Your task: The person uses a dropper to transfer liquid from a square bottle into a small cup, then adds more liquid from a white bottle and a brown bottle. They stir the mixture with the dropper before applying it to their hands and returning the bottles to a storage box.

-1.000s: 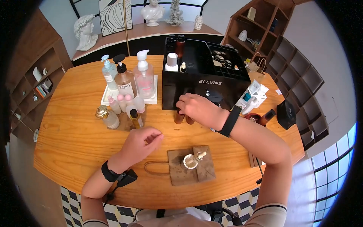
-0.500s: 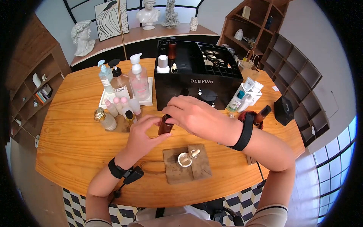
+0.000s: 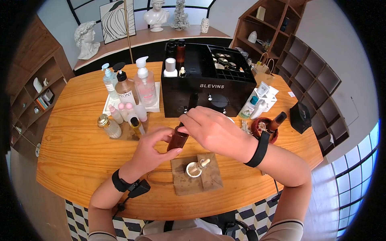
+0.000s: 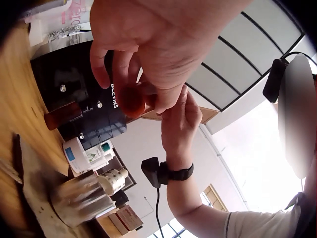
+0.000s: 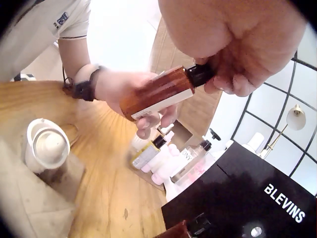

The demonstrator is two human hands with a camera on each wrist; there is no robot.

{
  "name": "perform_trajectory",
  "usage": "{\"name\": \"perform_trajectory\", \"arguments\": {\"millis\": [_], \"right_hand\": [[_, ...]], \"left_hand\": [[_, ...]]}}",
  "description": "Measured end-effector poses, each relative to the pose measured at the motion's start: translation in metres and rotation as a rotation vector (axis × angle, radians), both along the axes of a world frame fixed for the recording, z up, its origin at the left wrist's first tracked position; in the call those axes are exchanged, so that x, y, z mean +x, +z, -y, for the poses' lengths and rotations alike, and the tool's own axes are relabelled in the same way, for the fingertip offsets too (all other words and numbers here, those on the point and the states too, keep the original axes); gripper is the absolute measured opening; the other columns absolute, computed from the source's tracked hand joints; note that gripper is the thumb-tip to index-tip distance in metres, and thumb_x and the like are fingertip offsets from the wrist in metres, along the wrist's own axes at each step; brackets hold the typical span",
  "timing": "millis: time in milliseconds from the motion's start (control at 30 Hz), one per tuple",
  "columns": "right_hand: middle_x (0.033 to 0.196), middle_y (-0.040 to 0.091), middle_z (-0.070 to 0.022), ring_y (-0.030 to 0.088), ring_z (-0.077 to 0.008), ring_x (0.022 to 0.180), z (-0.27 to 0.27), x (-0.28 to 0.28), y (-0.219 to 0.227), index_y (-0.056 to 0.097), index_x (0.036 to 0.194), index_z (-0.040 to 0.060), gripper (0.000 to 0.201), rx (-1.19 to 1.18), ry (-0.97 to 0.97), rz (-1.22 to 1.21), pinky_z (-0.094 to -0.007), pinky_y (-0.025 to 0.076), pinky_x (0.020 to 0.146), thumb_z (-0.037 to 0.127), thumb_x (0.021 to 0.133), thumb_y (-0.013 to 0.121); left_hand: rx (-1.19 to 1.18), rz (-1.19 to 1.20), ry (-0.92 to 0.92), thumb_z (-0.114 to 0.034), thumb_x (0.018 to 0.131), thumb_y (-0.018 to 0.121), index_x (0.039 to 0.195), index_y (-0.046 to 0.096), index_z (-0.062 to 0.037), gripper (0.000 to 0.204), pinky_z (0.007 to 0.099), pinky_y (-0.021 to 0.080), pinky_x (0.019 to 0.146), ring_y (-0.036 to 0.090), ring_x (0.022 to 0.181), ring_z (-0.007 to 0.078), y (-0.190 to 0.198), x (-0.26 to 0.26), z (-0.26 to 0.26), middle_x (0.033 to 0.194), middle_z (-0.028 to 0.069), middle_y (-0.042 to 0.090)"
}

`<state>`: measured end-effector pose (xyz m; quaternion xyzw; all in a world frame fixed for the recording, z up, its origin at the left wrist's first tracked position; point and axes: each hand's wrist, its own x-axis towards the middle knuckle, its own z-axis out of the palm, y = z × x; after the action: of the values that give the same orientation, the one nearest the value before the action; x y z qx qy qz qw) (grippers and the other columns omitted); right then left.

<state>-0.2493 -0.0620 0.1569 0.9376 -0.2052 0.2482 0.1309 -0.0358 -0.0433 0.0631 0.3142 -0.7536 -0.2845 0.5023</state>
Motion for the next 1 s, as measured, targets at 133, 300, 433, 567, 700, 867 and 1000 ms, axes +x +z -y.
{"name": "perform_trajectory", "arguments": {"millis": [133, 300, 433, 567, 700, 867, 1000], "right_hand": [[0.085, 0.057, -0.0128, 0.062, -0.0303, 0.082, 0.005, -0.003, -0.008, 0.062, 0.102, -0.0057, 0.024, -0.008, -0.026, -0.029, -0.0373, 0.053, 0.073, 0.010, 0.085, 0.071], [0.084, 0.057, -0.0133, 0.063, -0.0319, 0.078, 0.009, -0.007, -0.012, 0.062, 0.103, -0.0061, 0.020, 0.144, -0.083, 0.065, -0.0397, 0.052, 0.074, 0.007, 0.089, 0.067], [0.081, 0.062, -0.0104, 0.062, -0.0252, 0.071, 0.018, -0.014, -0.009, 0.065, 0.102, -0.0058, 0.024, 0.473, -0.087, 0.212, -0.0369, 0.051, 0.069, 0.017, 0.102, 0.057], [0.081, 0.069, -0.0040, 0.053, -0.0076, 0.065, 0.033, -0.029, -0.002, 0.070, 0.099, -0.0045, 0.059, 1.174, -0.172, 0.791, -0.0249, 0.043, 0.059, 0.044, 0.109, 0.038], [0.082, 0.070, -0.0026, 0.057, -0.0062, 0.067, 0.018, -0.034, -0.006, 0.071, 0.101, -0.0004, 0.035, 1.399, -0.173, 0.909, -0.0213, 0.045, 0.060, 0.034, 0.100, 0.062], [0.106, 0.067, -0.0031, 0.063, -0.0072, 0.091, -0.022, -0.001, -0.040, 0.050, 0.131, -0.0017, 0.061, 1.379, -0.102, 0.759, -0.0219, 0.050, 0.072, 0.009, 0.081, 0.083], [0.102, 0.065, -0.0029, 0.062, -0.0074, 0.096, -0.018, 0.013, -0.059, 0.041, 0.135, -0.0016, 0.071, 1.323, -0.077, 0.879, -0.0221, 0.051, 0.077, 0.007, 0.079, 0.084]], "left_hand": [[0.126, 0.058, -0.075, -0.011, 0.083, 0.082, 0.117, 0.066, 0.0027, 0.040, 0.0288, 0.054, 0.080, 0.069, 0.089, 0.0160, -0.004, 0.001, 0.001, 0.100, 0.0094, 0.071], [0.119, 0.065, -0.076, -0.011, 0.084, 0.081, 0.121, 0.066, 0.0031, 0.042, 0.0279, 0.054, 0.083, 0.069, 0.090, 0.0143, -0.004, 0.003, 0.003, 0.103, 0.0097, 0.072], [0.222, -0.023, -0.134, -0.010, 0.084, 0.081, 0.120, 0.066, 0.0033, 0.041, 0.0277, 0.054, 0.088, 0.068, 0.093, 0.0115, -0.007, 0.002, 0.004, 0.103, 0.0083, 0.073], [0.250, -0.015, -0.116, -0.007, 0.082, 0.082, 0.118, 0.067, 0.0031, 0.040, 0.0282, 0.054, 0.090, 0.068, 0.095, 0.0109, -0.002, 0.002, 0.000, 0.104, 0.0073, 0.073], [0.256, -0.192, -0.039, -0.009, 0.079, 0.085, 0.116, 0.066, 0.0014, 0.043, 0.0290, 0.055, 0.086, 0.070, 0.094, 0.0141, -0.016, -0.001, 0.006, 0.104, 0.0087, 0.073], [0.197, -0.161, 0.046, -0.006, 0.077, 0.085, 0.113, 0.063, -0.0006, 0.043, 0.0289, 0.054, 0.085, 0.069, 0.094, 0.0135, -0.013, -0.004, 0.003, 0.104, 0.0065, 0.072], [0.057, -0.043, 0.106, -0.009, 0.073, 0.088, 0.110, 0.062, -0.0026, 0.046, 0.0304, 0.054, 0.086, 0.068, 0.094, 0.0151, -0.014, -0.005, -0.002, 0.106, 0.0065, 0.070]]}}
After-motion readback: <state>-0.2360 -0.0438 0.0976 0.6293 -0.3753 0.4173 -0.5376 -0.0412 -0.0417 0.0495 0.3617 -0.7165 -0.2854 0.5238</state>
